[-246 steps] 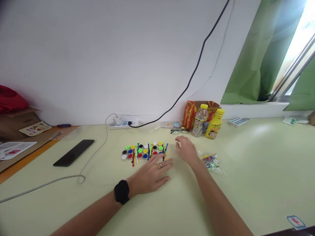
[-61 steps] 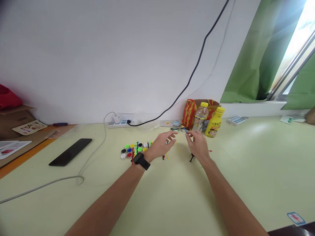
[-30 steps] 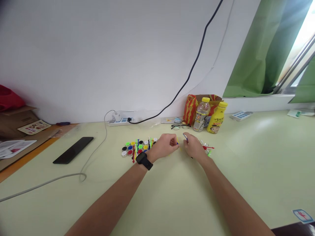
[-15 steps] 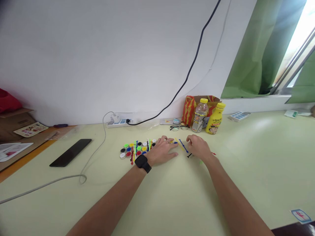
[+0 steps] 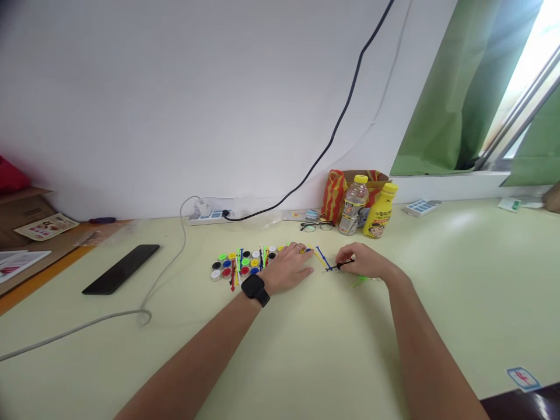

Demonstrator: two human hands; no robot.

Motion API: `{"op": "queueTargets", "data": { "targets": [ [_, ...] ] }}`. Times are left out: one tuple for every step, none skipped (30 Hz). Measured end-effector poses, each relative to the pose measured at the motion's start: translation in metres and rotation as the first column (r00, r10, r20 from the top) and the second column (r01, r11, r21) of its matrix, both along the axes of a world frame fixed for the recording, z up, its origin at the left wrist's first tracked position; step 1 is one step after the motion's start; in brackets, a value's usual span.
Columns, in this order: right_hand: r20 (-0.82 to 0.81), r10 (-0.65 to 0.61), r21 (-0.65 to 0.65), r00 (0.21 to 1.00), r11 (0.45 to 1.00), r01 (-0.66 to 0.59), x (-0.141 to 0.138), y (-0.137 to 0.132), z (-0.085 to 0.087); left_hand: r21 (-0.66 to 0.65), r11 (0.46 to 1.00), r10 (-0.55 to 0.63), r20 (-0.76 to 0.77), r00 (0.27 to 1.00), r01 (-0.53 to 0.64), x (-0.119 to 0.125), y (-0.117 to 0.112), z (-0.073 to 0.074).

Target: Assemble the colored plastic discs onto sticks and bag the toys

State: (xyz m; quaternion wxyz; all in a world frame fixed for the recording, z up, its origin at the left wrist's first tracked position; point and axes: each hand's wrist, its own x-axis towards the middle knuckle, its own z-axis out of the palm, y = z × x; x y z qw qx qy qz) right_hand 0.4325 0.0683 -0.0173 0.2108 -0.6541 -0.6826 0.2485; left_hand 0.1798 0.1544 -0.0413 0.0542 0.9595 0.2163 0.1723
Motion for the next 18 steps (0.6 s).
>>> {"op": "queueTargets", "data": {
  "targets": [
    [0.002,-0.017,0.014,1.000,1.000,0.017,0.000,0.000,0.000,-0.011,1.000,-0.011,0.007,1.000,0.011,0.000,0.000,0.001],
    [0.001,-0.039,0.034,0.999,0.999,0.039,0.000,0.001,0.000,-0.027,0.999,-0.019,0.015,1.000,0.019,-0.001,0.001,0.002],
    [-0.004,-0.067,0.060,0.998,0.996,0.067,0.000,0.002,-0.001,-0.046,0.999,-0.024,0.027,0.999,0.025,-0.002,0.001,0.003],
    [-0.017,-0.097,0.091,0.995,0.991,0.098,-0.001,0.004,-0.001,-0.067,0.997,-0.023,0.045,0.999,0.026,-0.003,0.003,0.005],
    [-0.039,-0.130,0.126,0.991,0.983,0.134,-0.003,0.006,-0.001,-0.089,0.996,-0.017,0.070,0.997,0.024,-0.004,0.004,0.008],
    [-0.074,-0.161,0.162,0.984,0.972,0.171,-0.006,0.007,-0.001,-0.114,0.993,-0.008,0.104,0.995,0.020,-0.005,0.006,0.011],
    [-0.124,-0.183,0.194,0.975,0.960,0.204,-0.011,0.009,0.000,-0.141,0.990,0.003,0.148,0.989,0.018,-0.006,0.007,0.014],
    [-0.189,-0.188,0.216,0.964,0.950,0.227,-0.017,0.010,0.002,-0.172,0.985,0.013,0.197,0.980,0.021,-0.006,0.009,0.018],
    [-0.265,-0.176,0.224,0.948,0.945,0.238,-0.024,0.010,0.003,-0.206,0.978,0.019,0.250,0.968,0.033,-0.006,0.009,0.023],
    [-0.350,-0.145,0.216,0.926,0.949,0.230,-0.032,0.011,0.005,-0.243,0.968,0.020,0.301,0.953,0.056,-0.006,0.010,0.027],
    [-0.427,-0.095,0.195,0.899,0.961,0.194,-0.041,0.011,0.007,-0.281,0.956,0.017,0.349,0.937,0.087,-0.005,0.010,0.031],
    [-0.491,-0.051,0.171,0.870,0.973,0.153,-0.050,0.011,0.008,-0.316,0.940,0.010,0.395,0.919,0.126,-0.004,0.009,0.034],
    [-0.544,-0.018,0.157,0.839,0.980,0.122,-0.058,0.012,0.009,-0.345,0.923,-0.003,0.433,0.902,0.169,-0.003,0.008,0.037],
    [-0.586,0.005,0.146,0.811,0.984,0.099,-0.065,0.012,0.009,-0.368,0.905,-0.020,0.461,0.887,0.212,-0.002,0.008,0.039],
    [-0.619,0.015,0.141,0.785,0.986,0.093,-0.071,0.012,0.010,-0.386,0.888,-0.037,0.481,0.876,0.249,-0.001,0.007,0.040],
    [-0.642,0.016,0.140,0.766,0.985,0.097,-0.075,0.012,0.009,-0.399,0.875,-0.050,0.491,0.870,0.275,-0.001,0.006,0.041],
    [-0.653,0.012,0.140,0.757,0.985,0.105,-0.078,0.012,0.009,-0.408,0.866,-0.059,0.494,0.868,0.291,0.000,0.006,0.041],
    [-0.652,0.006,0.138,0.758,0.984,0.111,-0.080,0.012,0.009,-0.415,0.860,-0.063,0.491,0.869,0.297,0.000,0.006,0.041]
  ]
}}
